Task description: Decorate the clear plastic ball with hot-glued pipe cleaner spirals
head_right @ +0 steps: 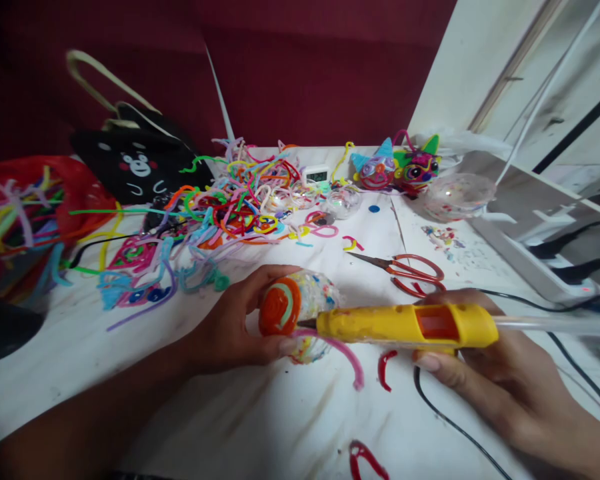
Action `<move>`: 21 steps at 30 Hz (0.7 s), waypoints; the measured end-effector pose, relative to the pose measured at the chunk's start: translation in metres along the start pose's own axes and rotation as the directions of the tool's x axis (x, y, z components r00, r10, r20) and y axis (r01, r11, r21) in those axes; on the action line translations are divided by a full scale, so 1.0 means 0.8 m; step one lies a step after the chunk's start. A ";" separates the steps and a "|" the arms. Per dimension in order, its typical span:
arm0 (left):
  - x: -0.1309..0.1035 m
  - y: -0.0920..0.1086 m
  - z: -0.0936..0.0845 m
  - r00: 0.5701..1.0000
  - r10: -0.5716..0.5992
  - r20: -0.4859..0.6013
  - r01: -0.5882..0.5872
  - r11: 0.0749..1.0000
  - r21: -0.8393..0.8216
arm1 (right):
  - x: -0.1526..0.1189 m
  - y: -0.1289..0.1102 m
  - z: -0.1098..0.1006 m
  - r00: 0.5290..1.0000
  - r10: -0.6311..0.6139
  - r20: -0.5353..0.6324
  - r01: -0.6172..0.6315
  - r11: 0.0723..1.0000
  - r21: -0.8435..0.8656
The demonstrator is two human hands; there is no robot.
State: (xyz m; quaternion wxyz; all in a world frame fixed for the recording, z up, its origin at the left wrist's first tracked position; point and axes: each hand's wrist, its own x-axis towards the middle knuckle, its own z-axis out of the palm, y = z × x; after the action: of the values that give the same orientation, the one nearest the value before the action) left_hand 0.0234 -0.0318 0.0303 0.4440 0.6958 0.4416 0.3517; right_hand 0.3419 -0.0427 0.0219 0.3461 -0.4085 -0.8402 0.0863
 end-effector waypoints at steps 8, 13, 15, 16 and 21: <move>0.001 0.002 0.000 0.999 -0.033 0.002 0.033 0.999 -0.013 | 0.000 0.003 -0.004 0.999 -0.039 0.016 0.039 0.999 -0.009; 0.001 0.003 0.000 1.000 -0.028 0.011 0.028 1.000 -0.013 | -0.002 0.006 -0.004 0.997 -0.078 0.024 0.079 0.995 -0.064; 0.001 0.002 0.000 1.000 -0.027 0.015 0.027 1.000 -0.016 | -0.003 0.005 -0.004 0.997 -0.067 0.025 0.069 0.996 -0.060; 0.001 0.002 0.000 1.000 -0.023 0.017 0.023 1.000 -0.013 | -0.004 0.005 -0.004 0.998 -0.063 0.028 0.064 0.997 -0.046; 0.001 0.002 0.000 1.000 -0.010 0.028 0.010 1.000 -0.002 | -0.005 0.006 -0.005 1.000 -0.024 0.017 0.024 1.000 -0.009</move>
State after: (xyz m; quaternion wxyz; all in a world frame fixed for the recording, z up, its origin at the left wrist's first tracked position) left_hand 0.0239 -0.0314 0.0323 0.4526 0.6982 0.4382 0.3400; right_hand 0.3493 -0.0435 0.0212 0.3381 -0.3992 -0.8483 0.0818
